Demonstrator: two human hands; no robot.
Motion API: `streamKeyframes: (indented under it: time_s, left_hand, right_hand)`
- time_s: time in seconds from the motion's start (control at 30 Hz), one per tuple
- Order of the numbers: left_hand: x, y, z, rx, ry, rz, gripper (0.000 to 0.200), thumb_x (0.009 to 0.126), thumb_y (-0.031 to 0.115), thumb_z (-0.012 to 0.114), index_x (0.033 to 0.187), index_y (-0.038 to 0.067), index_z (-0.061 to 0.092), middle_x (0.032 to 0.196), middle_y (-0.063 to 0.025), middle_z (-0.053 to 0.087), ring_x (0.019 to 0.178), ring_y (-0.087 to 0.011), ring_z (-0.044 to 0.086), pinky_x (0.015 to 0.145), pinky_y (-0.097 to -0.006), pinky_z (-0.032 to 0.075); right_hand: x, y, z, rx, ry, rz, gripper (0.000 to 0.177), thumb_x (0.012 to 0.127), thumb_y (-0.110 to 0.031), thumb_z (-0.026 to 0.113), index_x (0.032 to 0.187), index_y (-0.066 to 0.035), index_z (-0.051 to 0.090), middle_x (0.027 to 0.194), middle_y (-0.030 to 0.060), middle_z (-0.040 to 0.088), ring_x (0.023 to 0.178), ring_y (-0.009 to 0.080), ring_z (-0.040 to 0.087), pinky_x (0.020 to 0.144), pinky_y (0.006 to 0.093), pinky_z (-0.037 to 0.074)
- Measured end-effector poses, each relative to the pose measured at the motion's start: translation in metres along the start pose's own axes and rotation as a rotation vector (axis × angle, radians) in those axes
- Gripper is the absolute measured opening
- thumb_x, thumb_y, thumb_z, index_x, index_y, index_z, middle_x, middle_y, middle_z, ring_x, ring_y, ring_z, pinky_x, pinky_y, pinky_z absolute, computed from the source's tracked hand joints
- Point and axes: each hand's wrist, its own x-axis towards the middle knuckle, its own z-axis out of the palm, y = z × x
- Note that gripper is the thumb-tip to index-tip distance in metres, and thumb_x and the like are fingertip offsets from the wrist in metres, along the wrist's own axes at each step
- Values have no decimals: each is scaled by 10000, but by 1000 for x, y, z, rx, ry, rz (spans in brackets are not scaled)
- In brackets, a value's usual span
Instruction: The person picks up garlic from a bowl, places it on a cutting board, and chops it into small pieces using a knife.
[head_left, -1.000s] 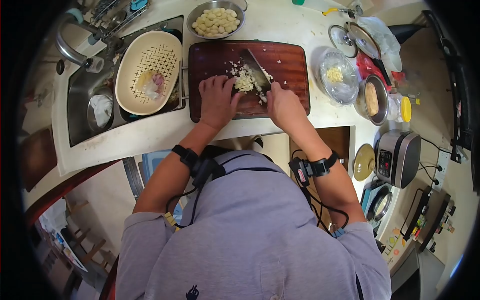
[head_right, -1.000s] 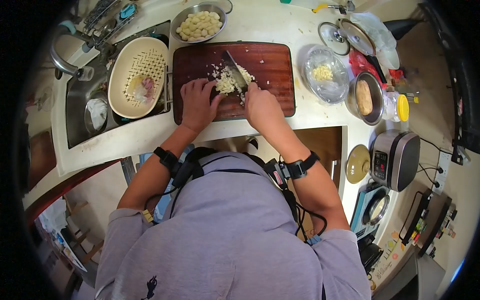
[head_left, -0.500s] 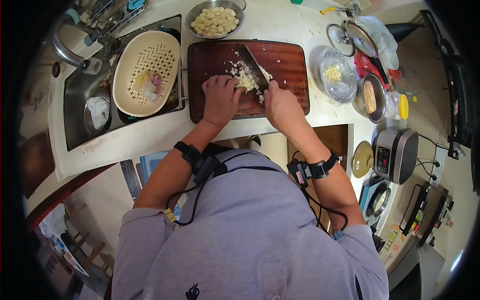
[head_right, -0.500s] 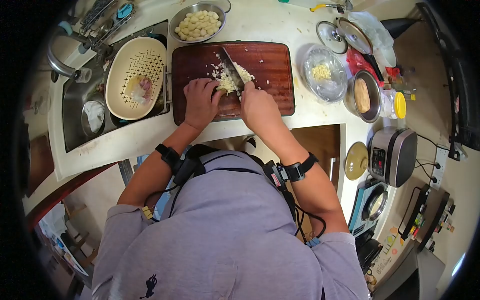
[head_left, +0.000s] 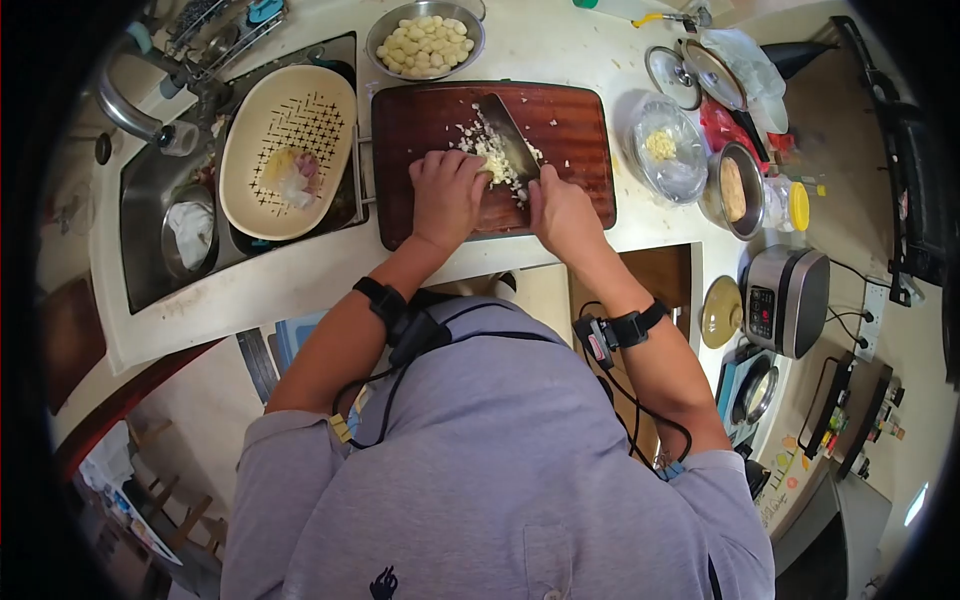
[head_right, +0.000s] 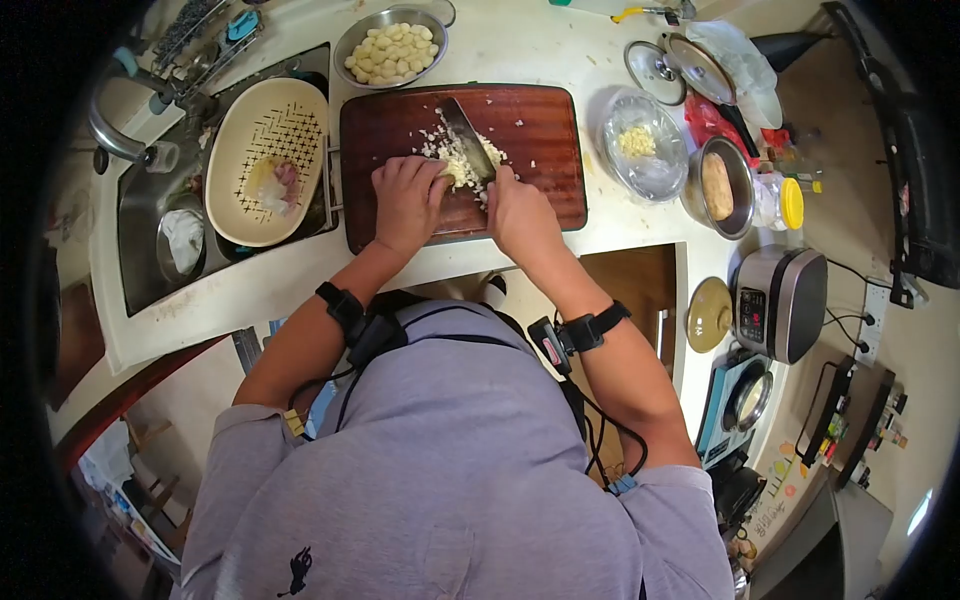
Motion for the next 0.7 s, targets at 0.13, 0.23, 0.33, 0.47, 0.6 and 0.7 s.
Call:
streamKeyframes:
  time_s: [0.13,0.23,0.33,0.47,0.6,0.7]
  left_hand:
    - [3,1,2,-7,4,-19,243,890,209,777,1112,123,729,1084,-38,659,1065,-272,582,953,-453,402]
    - [-2,-3,-6,-11,7,-2,250,885,206,780,1115,125,726,1076,-35,657,1061,-273,579,953,-454,401]
    - [-4,-3,-10,-10,7,22,253,884,200,777,1120,126,724,1074,-37,654,1052,-277,575,949,-455,401]
    - [-7,-5,-8,22,-50,35,237,893,173,758,1122,122,725,1074,-45,652,1043,-282,573,943,-459,402]
    - [-8,-9,-6,18,-26,50,221,907,142,734,1126,113,724,1061,-49,657,1035,-286,576,942,-460,404]
    - [-2,-8,-1,-16,-9,50,217,916,127,720,1132,106,723,1058,-55,662,1031,-291,580,940,-457,408]
  right_hand:
    - [6,-17,-18,-71,-34,52,197,1057,-152,520,1024,42,530,770,341,685,769,543,695,721,619,560]
    - [0,-28,-20,-77,-16,57,206,1056,-153,520,1027,50,531,764,341,682,769,543,697,716,620,563]
    - [-2,-19,7,-52,-45,51,213,1057,-161,524,1040,51,536,762,337,684,776,542,700,715,620,563]
    - [-2,-17,10,-28,-21,43,216,1057,-165,522,1051,51,536,774,340,685,773,541,698,720,616,565]
    - [0,-22,-5,-52,-28,74,213,1057,-165,523,1031,46,534,780,344,682,779,543,692,735,622,557]
    - [-5,-12,8,-3,53,64,190,1049,-158,564,1017,27,539,757,351,662,744,567,656,683,636,520]
